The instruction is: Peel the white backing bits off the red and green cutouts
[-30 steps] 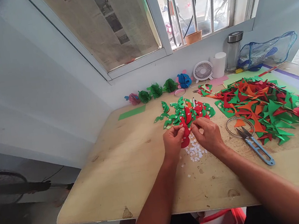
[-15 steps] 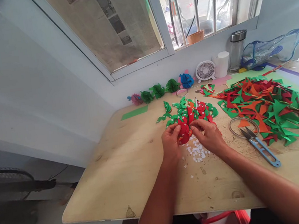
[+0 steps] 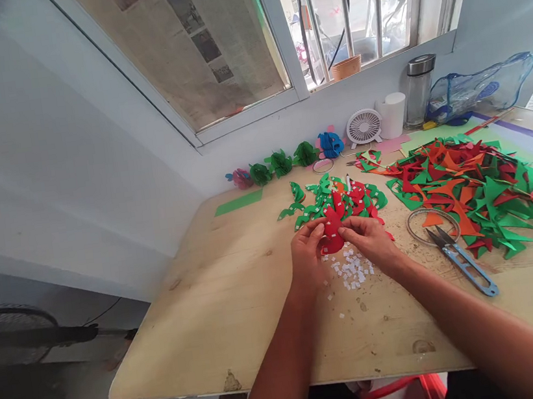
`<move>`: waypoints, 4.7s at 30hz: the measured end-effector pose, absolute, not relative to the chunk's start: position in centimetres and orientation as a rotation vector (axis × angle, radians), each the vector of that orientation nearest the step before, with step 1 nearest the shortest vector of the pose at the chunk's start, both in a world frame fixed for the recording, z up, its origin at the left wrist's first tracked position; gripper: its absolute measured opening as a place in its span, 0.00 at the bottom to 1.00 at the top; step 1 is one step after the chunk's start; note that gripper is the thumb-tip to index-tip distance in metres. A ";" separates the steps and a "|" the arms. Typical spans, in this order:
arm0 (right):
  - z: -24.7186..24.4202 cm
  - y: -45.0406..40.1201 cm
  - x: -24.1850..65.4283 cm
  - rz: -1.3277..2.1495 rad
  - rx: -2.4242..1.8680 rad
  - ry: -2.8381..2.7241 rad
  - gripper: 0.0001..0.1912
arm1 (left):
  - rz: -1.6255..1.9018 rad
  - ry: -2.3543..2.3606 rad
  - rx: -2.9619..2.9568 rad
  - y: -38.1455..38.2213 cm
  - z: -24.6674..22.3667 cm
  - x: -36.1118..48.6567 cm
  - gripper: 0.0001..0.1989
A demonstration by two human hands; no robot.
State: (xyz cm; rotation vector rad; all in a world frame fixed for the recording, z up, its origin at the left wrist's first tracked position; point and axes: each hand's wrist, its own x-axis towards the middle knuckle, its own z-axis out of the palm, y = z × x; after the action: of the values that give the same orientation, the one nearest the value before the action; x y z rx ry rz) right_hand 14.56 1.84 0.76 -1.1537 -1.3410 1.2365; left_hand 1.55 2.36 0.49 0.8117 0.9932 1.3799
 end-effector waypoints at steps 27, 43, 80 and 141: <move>-0.1 2.2 14.7 1.527 -0.998 -1.007 0.12 | 1.330 1.049 1.427 1.7 0.9 1.1 0.10; -0.2 2.1 14.6 1.461 -1.029 -1.061 0.14 | 1.332 1.032 1.376 2.2 0.4 1.1 0.10; 0.3 2.1 14.5 0.983 -1.272 -1.533 0.15 | 1.375 1.087 1.112 2.4 0.3 1.3 0.05; -1.1 2.3 14.5 0.963 -1.313 -1.693 0.12 | 1.467 1.041 0.841 2.6 0.5 1.2 0.11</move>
State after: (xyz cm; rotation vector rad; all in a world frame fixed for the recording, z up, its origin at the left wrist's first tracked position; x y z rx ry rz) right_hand 14.47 2.33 -1.06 -1.3127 -1.6933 0.9627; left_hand 1.17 2.64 0.55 0.8405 1.0409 1.4668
